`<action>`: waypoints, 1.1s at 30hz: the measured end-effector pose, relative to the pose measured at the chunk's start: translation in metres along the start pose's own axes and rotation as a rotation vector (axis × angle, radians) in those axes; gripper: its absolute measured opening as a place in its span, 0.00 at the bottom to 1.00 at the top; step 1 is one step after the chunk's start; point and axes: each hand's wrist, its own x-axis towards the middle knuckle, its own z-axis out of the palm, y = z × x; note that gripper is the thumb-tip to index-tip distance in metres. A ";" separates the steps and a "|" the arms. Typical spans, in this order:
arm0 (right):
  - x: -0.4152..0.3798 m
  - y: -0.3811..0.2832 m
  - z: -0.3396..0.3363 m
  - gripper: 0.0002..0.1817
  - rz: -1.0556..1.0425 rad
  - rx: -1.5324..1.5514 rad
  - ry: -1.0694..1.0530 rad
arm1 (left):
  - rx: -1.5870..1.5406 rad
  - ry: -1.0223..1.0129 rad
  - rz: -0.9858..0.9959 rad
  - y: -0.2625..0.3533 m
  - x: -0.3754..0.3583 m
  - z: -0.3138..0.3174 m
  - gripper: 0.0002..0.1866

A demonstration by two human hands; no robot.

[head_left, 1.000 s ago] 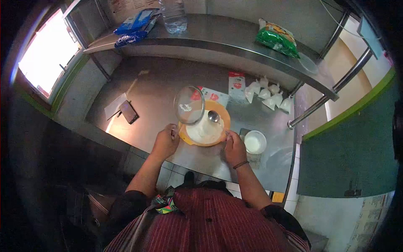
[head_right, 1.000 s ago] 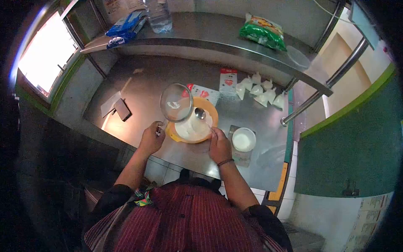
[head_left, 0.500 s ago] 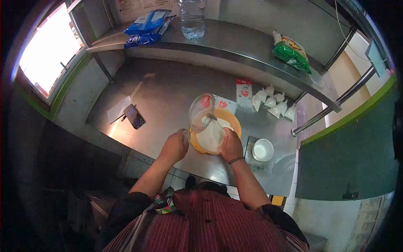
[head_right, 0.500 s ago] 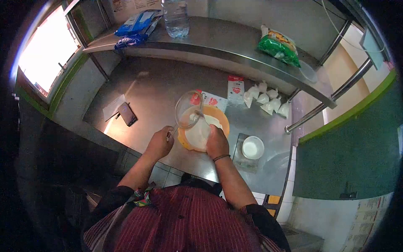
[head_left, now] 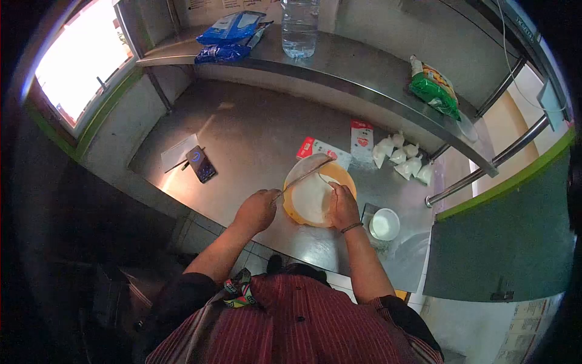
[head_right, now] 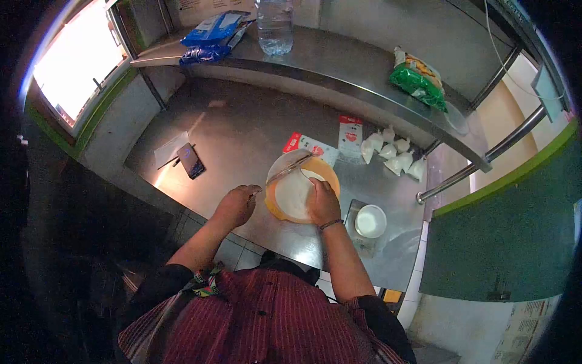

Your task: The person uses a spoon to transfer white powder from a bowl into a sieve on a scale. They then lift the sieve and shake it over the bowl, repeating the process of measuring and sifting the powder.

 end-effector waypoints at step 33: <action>-0.027 0.006 -0.023 0.18 0.068 -0.065 0.026 | -0.077 0.181 0.143 -0.001 -0.005 -0.006 0.16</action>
